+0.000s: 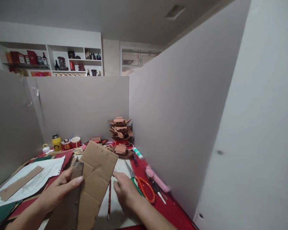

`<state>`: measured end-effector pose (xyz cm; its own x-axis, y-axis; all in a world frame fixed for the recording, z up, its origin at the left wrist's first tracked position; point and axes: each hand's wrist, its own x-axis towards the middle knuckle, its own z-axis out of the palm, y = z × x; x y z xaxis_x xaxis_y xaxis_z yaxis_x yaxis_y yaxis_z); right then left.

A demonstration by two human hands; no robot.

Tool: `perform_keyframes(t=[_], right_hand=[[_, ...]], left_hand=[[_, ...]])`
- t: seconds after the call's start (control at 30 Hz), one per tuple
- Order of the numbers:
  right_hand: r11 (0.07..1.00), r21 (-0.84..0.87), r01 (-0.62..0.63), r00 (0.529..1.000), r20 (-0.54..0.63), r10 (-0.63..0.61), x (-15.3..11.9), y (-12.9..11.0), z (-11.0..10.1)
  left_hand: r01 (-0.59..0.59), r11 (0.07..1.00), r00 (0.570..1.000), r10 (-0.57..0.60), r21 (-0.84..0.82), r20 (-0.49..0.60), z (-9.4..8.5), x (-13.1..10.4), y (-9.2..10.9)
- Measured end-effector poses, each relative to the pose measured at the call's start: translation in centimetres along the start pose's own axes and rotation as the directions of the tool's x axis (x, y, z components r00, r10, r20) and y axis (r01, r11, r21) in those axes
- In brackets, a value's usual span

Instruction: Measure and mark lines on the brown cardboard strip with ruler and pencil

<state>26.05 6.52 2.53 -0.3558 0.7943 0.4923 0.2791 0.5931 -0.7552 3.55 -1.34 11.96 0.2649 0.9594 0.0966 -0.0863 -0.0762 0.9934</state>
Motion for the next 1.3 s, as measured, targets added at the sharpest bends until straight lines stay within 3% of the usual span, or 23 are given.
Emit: perform_keyframes(t=[0.07,0.13,0.23,0.4,0.57,0.67,0.77,0.83,0.87,0.93,1.0,1.03,1.17,1.3], right_hand=[[0.97,0.241,-0.019,1.0,-0.003,0.02,0.1,-1.2,-0.4],[0.876,0.478,-0.063,0.997,0.001,0.071,-0.1,-2.2,-0.7],[0.758,0.644,-0.103,0.994,0.044,0.098,-0.7,-3.0,-0.7],[0.715,0.684,-0.14,0.99,0.11,0.089,-1.5,-3.3,0.3],[0.686,0.675,-0.273,0.962,0.212,0.175,-1.9,-3.5,1.0],[0.705,0.643,-0.3,0.954,0.2,0.224,-1.6,-3.6,0.5],[0.733,0.625,-0.269,0.953,0.066,0.294,-0.9,-3.2,-1.3],[0.743,0.636,-0.209,0.926,-0.114,0.359,-0.3,-2.7,-3.0],[0.758,0.63,-0.167,0.885,-0.243,0.397,0.0,-2.5,-3.9],[0.782,0.621,-0.062,0.756,-0.482,0.442,0.5,-2.2,-5.3],[0.761,0.647,0.048,0.674,-0.583,0.454,0.8,-2.2,-6.1],[0.731,0.677,0.08,0.667,-0.582,0.466,0.9,-2.3,-6.2],[0.587,0.81,0.013,0.783,-0.373,0.498,0.9,-2.8,-4.5],[0.534,0.843,-0.067,0.856,-0.226,0.465,0.4,-2.8,-2.2]], left_hand=[[-0.012,0.999,1.0,0.012,0.044,-0.014,-0.2,0.2,-0.1],[-0.019,0.998,0.999,0.022,0.068,-0.04,-0.3,0.5,-0.2],[-0.022,0.998,0.998,0.026,0.067,-0.062,-0.3,0.8,-0.5],[0.036,0.999,0.998,-0.035,0.011,-0.051,-0.1,1.1,-1.1],[0.065,0.998,0.997,-0.064,-0.018,0.036,0.7,1.7,-1.5],[0.064,0.996,0.997,-0.061,-0.06,0.041,0.9,2.4,-1.5],[-0.024,0.996,0.987,0.01,-0.091,-0.158,-0.3,3.3,-1.4],[-0.063,0.993,0.956,0.032,-0.098,-0.292,-1.9,3.9,-1.6],[-0.06,0.995,0.937,0.026,-0.085,-0.35,-2.6,4.1,-2.0],[0.01,0.999,0.914,-0.021,-0.03,-0.404,-3.8,4.4,-3.1],[0.091,0.996,0.912,-0.083,0.001,-0.402,-4.3,4.6,-4.8],[0.125,0.992,0.911,-0.107,0.02,-0.399,-4.3,4.7,-5.7],[0.183,0.975,0.901,-0.114,0.127,-0.418,-4.1,5.6,-8.8],[0.112,0.955,0.86,0.046,0.275,-0.508,-4.9,5.8,-8.9]])
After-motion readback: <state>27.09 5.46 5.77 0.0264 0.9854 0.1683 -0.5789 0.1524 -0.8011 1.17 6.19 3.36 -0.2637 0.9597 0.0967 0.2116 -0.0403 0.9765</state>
